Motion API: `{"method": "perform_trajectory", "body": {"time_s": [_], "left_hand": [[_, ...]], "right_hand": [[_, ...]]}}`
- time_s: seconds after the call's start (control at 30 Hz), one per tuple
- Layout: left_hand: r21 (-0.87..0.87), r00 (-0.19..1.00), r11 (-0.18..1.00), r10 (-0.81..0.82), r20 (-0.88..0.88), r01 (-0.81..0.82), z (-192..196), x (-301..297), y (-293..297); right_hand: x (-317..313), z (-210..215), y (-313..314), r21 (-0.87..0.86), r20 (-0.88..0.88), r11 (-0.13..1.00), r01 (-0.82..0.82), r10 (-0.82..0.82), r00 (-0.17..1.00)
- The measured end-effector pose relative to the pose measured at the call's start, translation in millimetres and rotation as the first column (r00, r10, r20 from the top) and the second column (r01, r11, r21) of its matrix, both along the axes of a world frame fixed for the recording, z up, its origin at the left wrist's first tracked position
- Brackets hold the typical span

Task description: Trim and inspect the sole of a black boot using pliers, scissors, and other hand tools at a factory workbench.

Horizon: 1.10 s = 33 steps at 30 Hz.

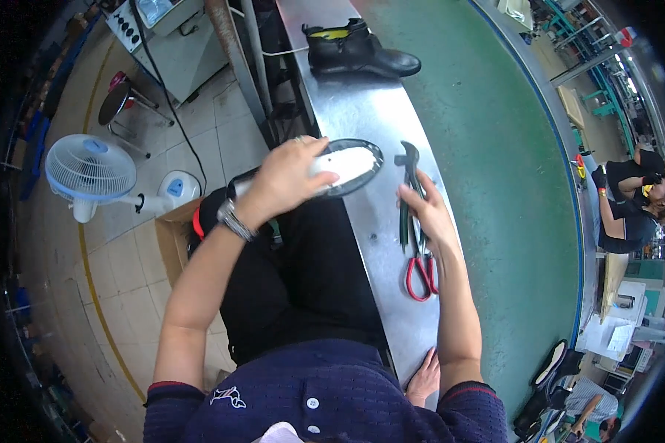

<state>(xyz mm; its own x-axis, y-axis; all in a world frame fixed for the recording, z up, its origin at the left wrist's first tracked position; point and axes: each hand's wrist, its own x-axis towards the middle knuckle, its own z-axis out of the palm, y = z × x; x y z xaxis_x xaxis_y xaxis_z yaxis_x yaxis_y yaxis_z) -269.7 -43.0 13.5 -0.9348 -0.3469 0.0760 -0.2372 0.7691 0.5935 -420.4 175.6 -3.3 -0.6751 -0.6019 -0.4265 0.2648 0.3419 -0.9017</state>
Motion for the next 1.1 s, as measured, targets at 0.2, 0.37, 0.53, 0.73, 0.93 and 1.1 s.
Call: {"method": "perform_trajectory", "body": {"time_s": [0.2,0.37,0.53,0.73,0.93,1.1], "left_hand": [[0.229,0.993,0.967,-0.116,0.017,0.109,14.1,-10.9,-51.7],[-0.338,0.982,0.940,-0.110,-0.155,0.052,-20.3,-13.2,-29.6],[-0.205,0.976,0.974,0.053,-0.210,-0.097,-18.1,-23.1,-29.6],[0.146,0.981,0.977,0.171,-0.096,-0.157,-8.7,-12.3,-55.9],[-0.046,0.993,0.992,0.114,0.004,-0.114,9.1,29.3,12.5],[-0.087,0.948,0.957,0.257,-0.185,-0.277,-10.5,25.9,36.5]], "right_hand": [[13.6,40.5,27.4,0.028,0.221,0.988,-0.154,0.144,0.965],[29.0,66.3,2.2,-0.056,0.315,0.952,-0.302,0.304,0.899],[21.5,77.3,-27.4,-0.056,0.303,0.867,-0.494,0.487,0.819],[13.0,90.3,-71.0,0.036,0.232,0.797,-0.604,0.581,0.780],[2.0,123.1,-106.4,0.453,0.184,0.440,-0.775,0.805,0.564],[24.7,86.9,-72.1,0.372,-0.128,0.619,-0.691,0.772,0.623]]}}
